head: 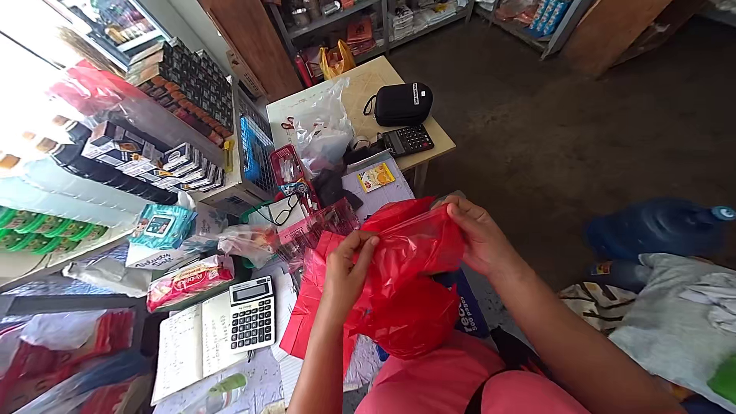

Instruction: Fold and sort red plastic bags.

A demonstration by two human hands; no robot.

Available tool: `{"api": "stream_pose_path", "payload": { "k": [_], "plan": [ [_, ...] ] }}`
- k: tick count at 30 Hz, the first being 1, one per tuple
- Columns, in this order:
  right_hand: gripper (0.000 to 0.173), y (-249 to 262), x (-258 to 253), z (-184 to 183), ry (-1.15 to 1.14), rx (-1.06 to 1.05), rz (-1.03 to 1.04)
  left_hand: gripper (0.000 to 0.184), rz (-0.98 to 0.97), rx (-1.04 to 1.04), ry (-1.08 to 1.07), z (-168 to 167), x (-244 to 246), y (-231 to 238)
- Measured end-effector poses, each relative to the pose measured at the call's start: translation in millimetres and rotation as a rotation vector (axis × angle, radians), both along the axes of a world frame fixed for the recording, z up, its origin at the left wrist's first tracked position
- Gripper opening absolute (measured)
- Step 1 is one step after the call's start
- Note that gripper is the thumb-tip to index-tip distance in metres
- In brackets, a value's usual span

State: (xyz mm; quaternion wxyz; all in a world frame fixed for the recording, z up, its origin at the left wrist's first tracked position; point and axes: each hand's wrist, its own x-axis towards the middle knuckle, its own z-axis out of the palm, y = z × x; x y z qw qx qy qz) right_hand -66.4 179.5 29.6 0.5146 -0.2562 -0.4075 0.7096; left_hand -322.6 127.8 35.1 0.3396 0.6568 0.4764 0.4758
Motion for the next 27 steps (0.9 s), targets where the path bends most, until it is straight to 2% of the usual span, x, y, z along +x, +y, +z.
{"api": "stream_pose_path", "payload": {
  "k": [4,6,8,11,13,15,18,22,24,27],
  "plan": [
    [0.029,-4,-10,-11,0.063,-0.299,0.014,0.017,0.006,0.029,-0.382,-16,-9,10],
    [0.028,-5,-12,-12,0.063,-0.359,0.054,0.016,0.018,-0.01,-0.468,-14,-7,9],
    [0.026,-3,-10,-15,0.057,-0.309,0.057,0.015,0.083,-0.091,-0.452,-11,0,8],
    [0.022,1,-6,-16,0.052,-0.147,0.024,0.02,0.027,-0.226,-0.098,-19,-5,9],
    [0.019,4,-3,-16,0.044,-0.108,0.03,0.021,-0.042,-0.306,0.002,-27,-4,7],
    [0.022,6,-2,-18,0.022,-0.17,-0.001,0.02,-0.036,-0.374,-0.082,-30,-2,5],
    [0.026,11,-4,-25,-0.048,-0.351,-0.065,0.017,0.075,-0.314,-0.388,-30,-1,4],
    [0.028,11,-12,-28,-0.057,-0.454,-0.038,0.018,0.012,-0.279,-0.629,-28,-3,6],
    [0.025,12,-13,-24,-0.057,-0.446,-0.07,0.019,-0.039,-0.344,-0.642,-29,-8,7],
    [0.021,18,-7,-22,-0.082,-0.371,-0.126,0.019,-0.065,-0.424,-0.389,-36,-15,10]
  ]
}}
